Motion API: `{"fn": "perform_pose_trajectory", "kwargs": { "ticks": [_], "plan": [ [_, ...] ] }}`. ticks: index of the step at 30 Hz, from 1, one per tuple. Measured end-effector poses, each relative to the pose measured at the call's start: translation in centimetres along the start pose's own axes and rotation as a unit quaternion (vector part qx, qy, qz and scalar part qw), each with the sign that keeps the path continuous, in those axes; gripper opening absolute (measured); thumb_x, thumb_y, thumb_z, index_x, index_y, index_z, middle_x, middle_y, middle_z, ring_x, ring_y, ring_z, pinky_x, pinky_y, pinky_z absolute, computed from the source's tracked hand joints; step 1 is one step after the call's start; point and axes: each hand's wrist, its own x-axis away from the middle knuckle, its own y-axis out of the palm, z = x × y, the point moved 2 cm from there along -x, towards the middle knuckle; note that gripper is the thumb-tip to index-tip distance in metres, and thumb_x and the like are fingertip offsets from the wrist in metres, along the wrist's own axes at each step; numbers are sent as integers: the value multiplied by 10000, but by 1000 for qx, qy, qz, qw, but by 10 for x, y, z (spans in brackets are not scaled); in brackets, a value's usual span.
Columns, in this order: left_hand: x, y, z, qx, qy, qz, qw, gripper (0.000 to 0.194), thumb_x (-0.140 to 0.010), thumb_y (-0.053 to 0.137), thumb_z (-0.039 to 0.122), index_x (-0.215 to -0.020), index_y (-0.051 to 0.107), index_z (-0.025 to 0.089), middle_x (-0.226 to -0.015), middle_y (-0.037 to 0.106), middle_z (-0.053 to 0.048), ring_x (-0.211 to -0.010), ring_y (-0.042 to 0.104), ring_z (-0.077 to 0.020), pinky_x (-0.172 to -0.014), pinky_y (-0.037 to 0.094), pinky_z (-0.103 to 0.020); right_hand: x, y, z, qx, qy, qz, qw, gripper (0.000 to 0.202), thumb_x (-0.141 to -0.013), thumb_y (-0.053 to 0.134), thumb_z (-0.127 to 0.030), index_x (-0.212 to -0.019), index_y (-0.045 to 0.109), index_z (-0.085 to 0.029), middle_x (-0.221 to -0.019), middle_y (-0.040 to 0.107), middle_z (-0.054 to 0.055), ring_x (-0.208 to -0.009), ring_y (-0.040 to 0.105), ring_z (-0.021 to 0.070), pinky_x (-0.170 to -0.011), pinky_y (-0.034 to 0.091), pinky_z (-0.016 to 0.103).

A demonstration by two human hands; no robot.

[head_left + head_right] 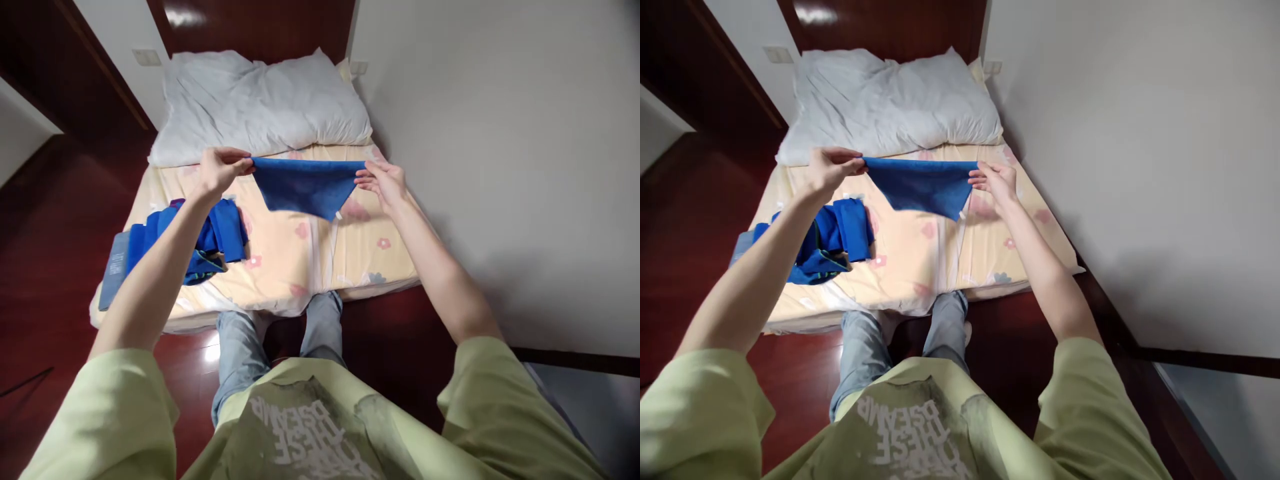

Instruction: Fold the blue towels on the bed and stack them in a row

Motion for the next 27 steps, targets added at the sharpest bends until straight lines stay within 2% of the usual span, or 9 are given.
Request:
{"fn": "perform_pose_trajectory", "kwargs": {
  "ticks": [3, 6, 10, 11, 13, 15, 17, 22, 27],
  "plan": [
    [43, 7, -27, -41, 23, 18, 999, 390, -743, 854, 550, -987, 780, 255, -847, 784, -31, -807, 759, -240, -876, 659, -509, 24, -17, 40, 23, -24, -12, 999, 469, -818, 816, -604, -928, 677, -169, -821, 768, 45, -650, 726, 135, -608, 587, 227],
    [118, 23, -84, -91, -28, 38, 995, 447, -781, 788, 549, -1040, 775, 185, -873, 792, -70, -787, 764, -241, -786, 655, -436, 74, -26, 112, 41, 26, -26, 998, 579, -685, 863, -678, -898, 697, -166, -781, 760, 36, -552, 656, 117, -544, 546, 226],
    [230, 54, -180, -78, -213, 4, 974, 544, -729, 764, 552, -1085, 729, 143, -798, 777, -81, -734, 763, -259, -701, 631, -372, 161, -17, 221, 39, 209, -6, 977, 574, -581, 889, -673, -732, 679, -161, -640, 693, 7, -454, 549, 86, -457, 456, 204],
    [253, 59, -200, -96, -260, -6, 961, 531, -707, 782, 534, -1072, 729, 152, -788, 777, -79, -762, 767, -269, -726, 626, -364, 181, -13, 243, 39, 259, 9, 965, 552, -569, 896, -652, -696, 665, -167, -606, 676, 3, -422, 514, 80, -422, 413, 202],
    [286, 66, -230, -102, -326, 3, 940, 526, -681, 785, 535, -1044, 725, 159, -803, 783, -84, -811, 768, -284, -748, 615, -360, 208, -4, 273, 41, 286, 18, 957, 529, -580, 890, -628, -645, 634, -170, -556, 644, 7, -385, 470, 79, -381, 346, 206],
    [301, 68, -246, -76, -346, 12, 935, 560, -680, 763, 564, -1060, 719, 154, -853, 792, -96, -859, 766, -279, -771, 606, -350, 222, 1, 289, 38, 284, 30, 958, 527, -608, 863, -635, -628, 610, -174, -534, 611, -6, -374, 435, 68, -371, 298, 205],
    [302, 68, -253, -53, -340, 14, 939, 599, -670, 751, 593, -1071, 721, 150, -889, 795, -105, -886, 762, -267, -773, 598, -333, 224, 3, 296, 24, 271, 52, 961, 519, -630, 838, -643, -668, 622, -173, -534, 582, -29, -381, 407, 54, -379, 274, 201],
    [293, 67, -256, -49, -342, 15, 938, 612, -624, 766, 629, -1001, 748, 148, -844, 783, -104, -805, 744, -253, -677, 577, -309, 217, -3, 303, -52, 267, 104, 957, 528, -576, 885, -548, -888, 710, -160, -531, 546, -66, -387, 379, 49, -391, 248, 204],
    [307, 66, -256, -32, -319, 31, 947, 595, -633, 758, 641, -947, 775, 135, -826, 771, -102, -755, 721, -235, -729, 588, -335, 224, -15, 309, -59, 264, 100, 958, 457, -563, 886, -490, -827, 716, -157, -527, 521, -71, -403, 357, 46, -391, 224, 206]
  ]
}}
